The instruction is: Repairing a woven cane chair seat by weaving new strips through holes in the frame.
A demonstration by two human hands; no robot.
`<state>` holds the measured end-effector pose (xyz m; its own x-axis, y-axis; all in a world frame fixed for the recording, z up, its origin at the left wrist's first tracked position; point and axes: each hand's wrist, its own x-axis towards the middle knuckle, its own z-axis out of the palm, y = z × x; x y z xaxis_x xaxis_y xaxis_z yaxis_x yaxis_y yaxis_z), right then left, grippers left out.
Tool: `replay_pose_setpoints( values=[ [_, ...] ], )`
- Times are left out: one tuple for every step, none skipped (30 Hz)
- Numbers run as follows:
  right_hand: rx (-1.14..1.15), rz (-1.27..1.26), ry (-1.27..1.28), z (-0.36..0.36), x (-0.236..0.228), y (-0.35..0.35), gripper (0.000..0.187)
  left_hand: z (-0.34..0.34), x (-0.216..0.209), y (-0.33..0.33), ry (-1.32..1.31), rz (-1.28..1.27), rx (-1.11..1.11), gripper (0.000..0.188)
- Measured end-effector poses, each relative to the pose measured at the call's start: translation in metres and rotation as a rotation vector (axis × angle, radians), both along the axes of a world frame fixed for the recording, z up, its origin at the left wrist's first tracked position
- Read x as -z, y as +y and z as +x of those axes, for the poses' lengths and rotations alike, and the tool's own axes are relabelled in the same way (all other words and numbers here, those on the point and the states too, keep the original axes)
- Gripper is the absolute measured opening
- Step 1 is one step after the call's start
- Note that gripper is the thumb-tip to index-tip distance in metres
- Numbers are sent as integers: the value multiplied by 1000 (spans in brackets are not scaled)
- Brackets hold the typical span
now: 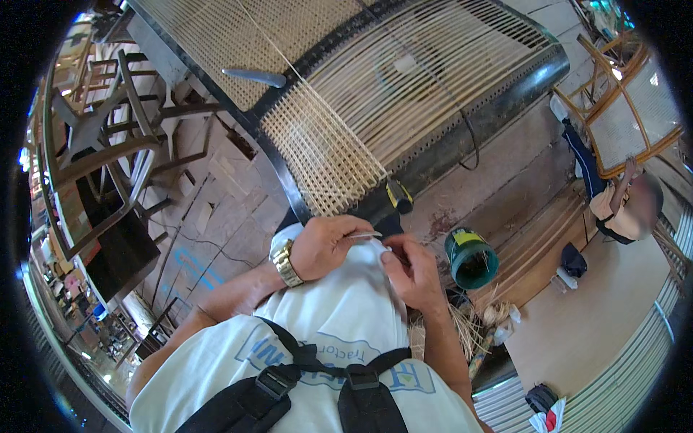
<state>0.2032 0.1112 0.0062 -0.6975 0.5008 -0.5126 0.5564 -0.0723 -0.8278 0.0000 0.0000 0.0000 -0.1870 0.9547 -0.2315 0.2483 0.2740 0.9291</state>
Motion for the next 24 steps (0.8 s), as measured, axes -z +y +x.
replay_pose_setpoints(
  values=[
    [45, 43, 29, 3, 8, -3, 26, -3, 4, 1, 20, -8, 13, 18],
    [92, 85, 56, 2, 16, -2, 20, -7, 10, 4, 39, -16, 27, 13],
    [95, 77, 67, -2, 9, -1, 20, -12, 5, 6, 50, -24, 29, 13],
    [72, -7, 45, -7, 0, 3, 18, -17, 2, 8, 3, -45, 36, 13],
    [49, -91, 24, -11, -5, 6, 17, -22, 1, 11, -44, -67, 42, 12],
    [-53, -2, -37, -11, 3, 12, 17, -36, 8, 16, -57, -63, 74, 18],
    [-35, -5, -39, -4, 12, 12, 17, -52, 8, 21, -58, -66, 92, 18],
    [77, -20, -110, 5, 23, 8, 17, -69, 5, 29, -49, -85, 64, 18],
    [184, -35, -182, 13, 33, 4, 17, -86, 6, 36, -40, -103, 30, 19],
    [197, -33, -191, 21, 42, 1, 17, -107, 22, 41, -21, -89, 34, 21],
    [427, 24, -170, 31, 51, -5, 16, -131, 32, 48, 73, -93, 18, 22],
    [657, 81, -146, 39, 59, -12, 16, -160, 42, 56, 170, -97, 2, 23],
    [678, 84, -150, 49, 66, -20, 16, -189, 55, 67, 509, -75, 0, 24],
    [803, 28, -165, 61, 70, -27, 17, -223, 54, 80, 862, 22, 141, 24],
    [920, -24, -177, 67, 72, -31, 18, -257, 67, 93, 834, -129, 53, 23],
    [971, -29, -184, 70, 73, -37, 21, -288, 76, 101, 827, -119, 66, 23],
    [988, -21, -193, 70, 69, -43, 21, -317, 84, 109, 981, -6, 37, 22],
    [1017, -31, -216, 67, 65, -47, 20, -344, 93, 119, 1131, 116, 6, 24],
    [1045, -41, -239, 67, 63, -52, 19, -369, 99, 133, 1124, 125, 50, 30],
    [1030, 2, -231, 72, 66, -59, 20, -391, 102, 147, 1122, 132, 92, 37],
    [1041, 7, -233, 69, 62, -64, 20, -410, 111, 159, 1117, 142, 99, 37],
    [1058, 16, -220, 64, 59, -68, 20, -429, 122, 174, 1115, 221, 175, 36],
    [1074, 23, -209, 60, 56, -73, 21, -439, 132, 185, 1110, 297, 251, 35],
    [1077, 18, -200, 56, 51, -76, 22, -437, 142, 194, 950, 203, 191, 33]
  ],
)
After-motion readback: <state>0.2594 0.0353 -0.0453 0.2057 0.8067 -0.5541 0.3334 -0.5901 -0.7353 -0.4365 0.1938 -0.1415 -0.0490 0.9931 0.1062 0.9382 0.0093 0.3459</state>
